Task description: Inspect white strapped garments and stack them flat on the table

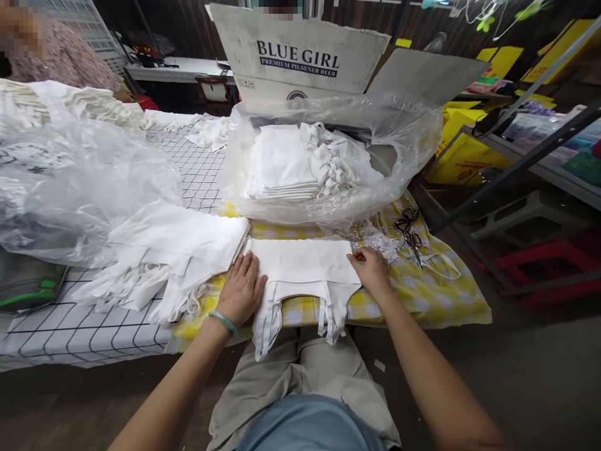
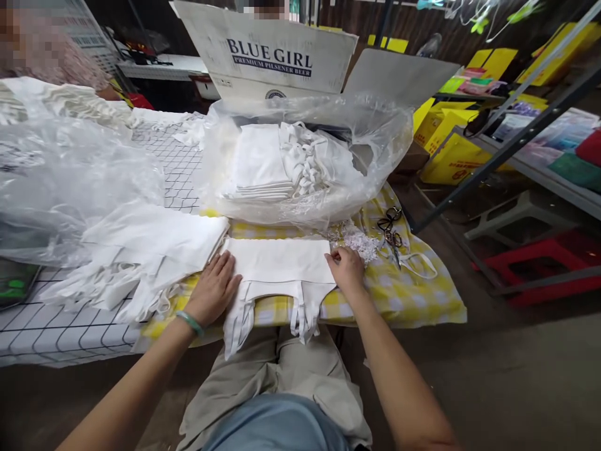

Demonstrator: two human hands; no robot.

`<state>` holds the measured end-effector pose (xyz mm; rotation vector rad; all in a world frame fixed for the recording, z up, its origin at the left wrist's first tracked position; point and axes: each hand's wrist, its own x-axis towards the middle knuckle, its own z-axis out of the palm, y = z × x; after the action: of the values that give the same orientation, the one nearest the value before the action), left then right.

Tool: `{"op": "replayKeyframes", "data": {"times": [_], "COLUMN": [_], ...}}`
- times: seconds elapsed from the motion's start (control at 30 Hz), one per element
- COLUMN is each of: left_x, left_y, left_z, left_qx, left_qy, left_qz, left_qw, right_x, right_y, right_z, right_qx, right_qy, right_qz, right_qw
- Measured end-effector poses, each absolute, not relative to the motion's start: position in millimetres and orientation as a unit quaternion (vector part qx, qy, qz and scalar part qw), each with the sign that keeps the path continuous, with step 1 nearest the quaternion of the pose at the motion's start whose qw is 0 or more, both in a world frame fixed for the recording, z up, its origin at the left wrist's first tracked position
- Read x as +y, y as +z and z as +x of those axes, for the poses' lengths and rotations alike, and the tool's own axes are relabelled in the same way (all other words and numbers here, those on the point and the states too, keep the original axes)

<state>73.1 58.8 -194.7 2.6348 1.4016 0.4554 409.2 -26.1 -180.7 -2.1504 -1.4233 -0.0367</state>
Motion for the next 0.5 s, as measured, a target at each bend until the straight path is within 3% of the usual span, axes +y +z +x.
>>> {"op": "replayKeyframes", "data": {"times": [0.37,0.5], "left_x": [46.1,41.5], "left_y": [-164.2,-160.0], "left_z": [96.9,91.6], "left_qx": [0.529,0.500], "left_qy": [0.098,0.090], "left_qz": [0.840,0.854], "left_qw": [0.070,0.110], "right_x": [-11.5,-12.6], "right_y": [-184.4,-200.3], "right_z": [392.1,389.9], "right_qx": [-0.582,-0.627], "right_qy": [-0.113,-0.022], "right_qz": [-0.780,-0.769], "right_qw": [0.200,0.119]}}
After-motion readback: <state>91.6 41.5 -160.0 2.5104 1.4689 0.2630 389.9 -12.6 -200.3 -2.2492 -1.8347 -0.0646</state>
